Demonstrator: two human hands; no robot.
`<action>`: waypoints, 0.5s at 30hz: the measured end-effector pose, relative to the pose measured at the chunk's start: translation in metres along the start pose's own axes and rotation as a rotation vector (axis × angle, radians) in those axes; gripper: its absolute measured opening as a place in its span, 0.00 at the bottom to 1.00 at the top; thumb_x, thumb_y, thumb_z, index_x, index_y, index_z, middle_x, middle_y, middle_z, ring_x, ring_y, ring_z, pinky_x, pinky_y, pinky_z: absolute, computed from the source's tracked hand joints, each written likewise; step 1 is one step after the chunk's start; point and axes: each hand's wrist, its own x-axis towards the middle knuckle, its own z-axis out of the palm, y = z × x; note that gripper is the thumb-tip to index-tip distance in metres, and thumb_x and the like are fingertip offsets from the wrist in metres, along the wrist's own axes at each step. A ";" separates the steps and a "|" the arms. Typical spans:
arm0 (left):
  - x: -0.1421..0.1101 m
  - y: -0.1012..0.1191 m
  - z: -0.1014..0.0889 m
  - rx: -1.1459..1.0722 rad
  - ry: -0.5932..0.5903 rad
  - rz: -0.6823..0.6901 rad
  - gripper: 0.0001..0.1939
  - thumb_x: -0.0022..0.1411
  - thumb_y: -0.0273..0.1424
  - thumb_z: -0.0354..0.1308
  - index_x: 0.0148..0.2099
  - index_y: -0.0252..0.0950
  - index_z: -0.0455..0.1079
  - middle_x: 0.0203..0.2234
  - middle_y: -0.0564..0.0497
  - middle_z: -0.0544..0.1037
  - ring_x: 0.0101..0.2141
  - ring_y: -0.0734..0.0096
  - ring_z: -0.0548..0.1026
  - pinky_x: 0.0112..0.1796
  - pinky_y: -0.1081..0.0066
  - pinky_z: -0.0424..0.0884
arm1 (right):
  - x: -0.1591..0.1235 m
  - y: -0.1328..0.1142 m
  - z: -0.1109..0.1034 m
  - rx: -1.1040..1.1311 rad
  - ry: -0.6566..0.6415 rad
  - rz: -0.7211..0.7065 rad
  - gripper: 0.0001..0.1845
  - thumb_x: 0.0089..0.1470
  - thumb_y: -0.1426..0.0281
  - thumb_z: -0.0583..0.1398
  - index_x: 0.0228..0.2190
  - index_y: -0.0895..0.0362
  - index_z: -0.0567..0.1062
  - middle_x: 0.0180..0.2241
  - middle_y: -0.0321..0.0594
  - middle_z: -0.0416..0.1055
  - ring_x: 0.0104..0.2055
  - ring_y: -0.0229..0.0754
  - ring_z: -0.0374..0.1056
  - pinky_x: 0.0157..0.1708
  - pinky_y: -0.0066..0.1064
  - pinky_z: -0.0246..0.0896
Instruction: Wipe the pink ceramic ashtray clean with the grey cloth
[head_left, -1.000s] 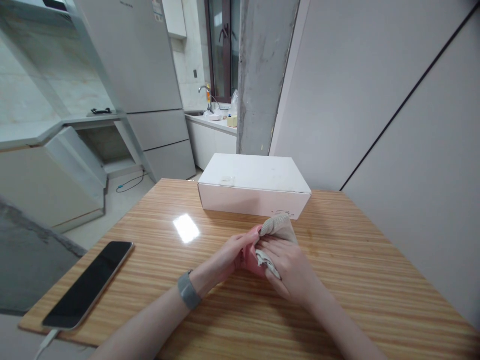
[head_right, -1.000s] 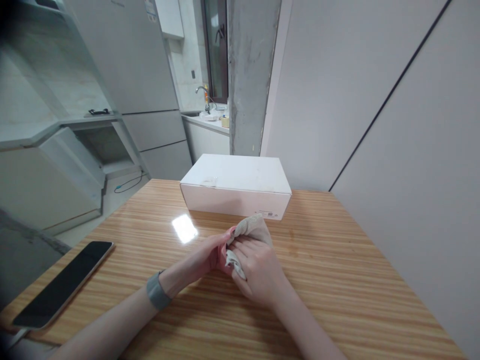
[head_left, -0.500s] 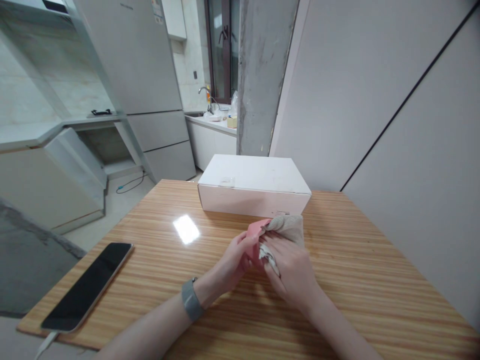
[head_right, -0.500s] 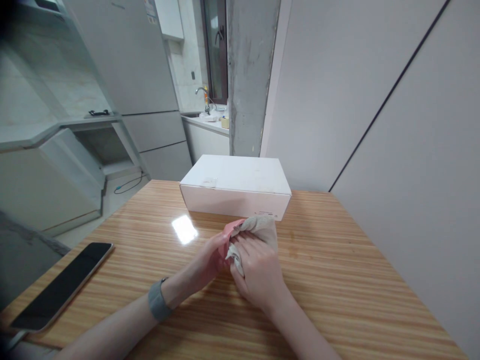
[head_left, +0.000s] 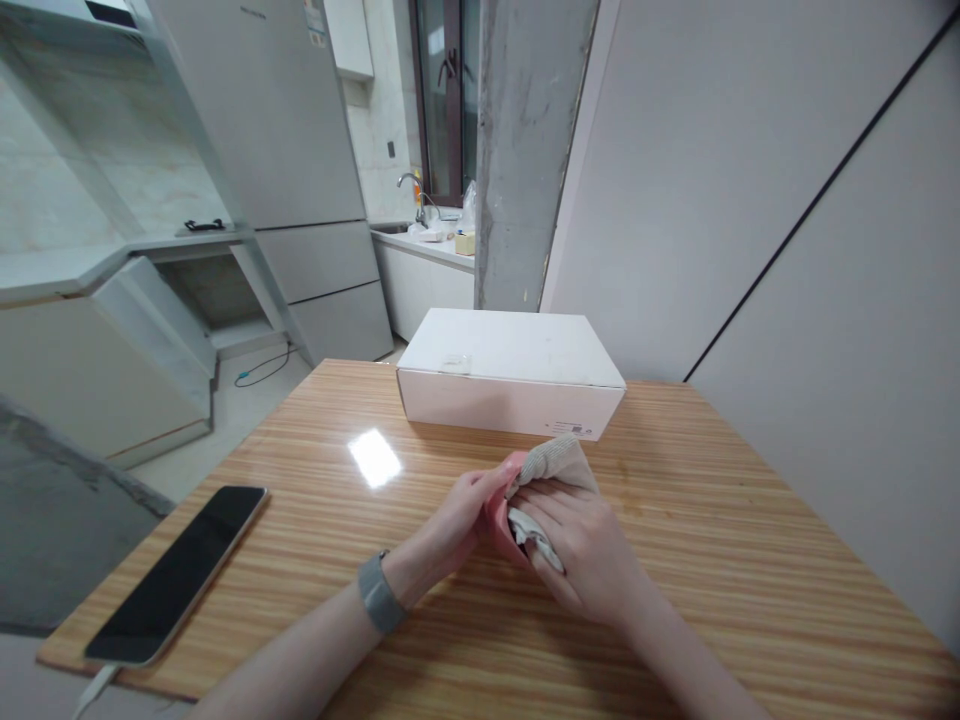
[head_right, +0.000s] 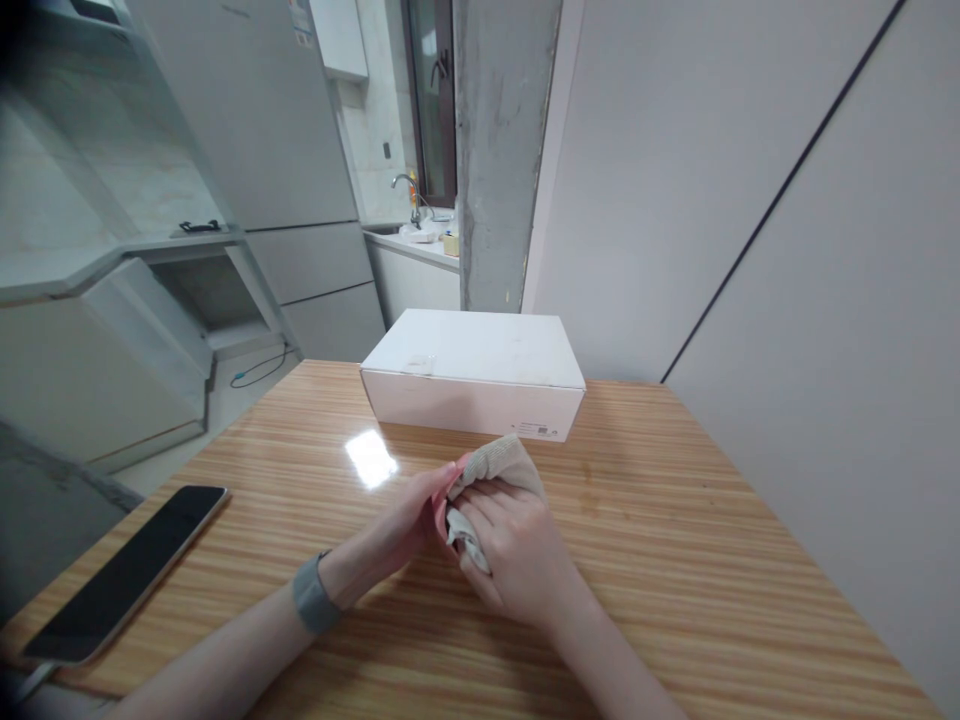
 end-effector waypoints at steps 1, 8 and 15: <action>0.000 -0.001 0.001 0.001 -0.001 -0.004 0.18 0.59 0.41 0.60 0.40 0.28 0.75 0.28 0.48 0.76 0.28 0.71 0.70 0.31 0.72 0.64 | 0.000 0.000 0.000 -0.004 0.006 0.021 0.19 0.60 0.67 0.48 0.40 0.62 0.75 0.40 0.51 0.78 0.42 0.51 0.73 0.45 0.44 0.68; -0.003 -0.005 0.004 -0.135 -0.048 -0.028 0.18 0.60 0.40 0.56 0.44 0.30 0.74 0.33 0.46 0.77 0.33 0.67 0.72 0.36 0.70 0.68 | -0.001 -0.007 0.009 -0.059 0.112 0.206 0.18 0.60 0.70 0.48 0.37 0.61 0.76 0.38 0.51 0.79 0.40 0.52 0.74 0.42 0.44 0.68; 0.000 -0.007 0.003 -0.088 0.023 0.038 0.18 0.58 0.38 0.62 0.45 0.30 0.74 0.32 0.47 0.76 0.29 0.73 0.70 0.29 0.75 0.65 | 0.001 -0.002 0.007 -0.001 0.021 0.140 0.19 0.60 0.69 0.49 0.44 0.64 0.75 0.44 0.54 0.77 0.45 0.55 0.73 0.46 0.46 0.67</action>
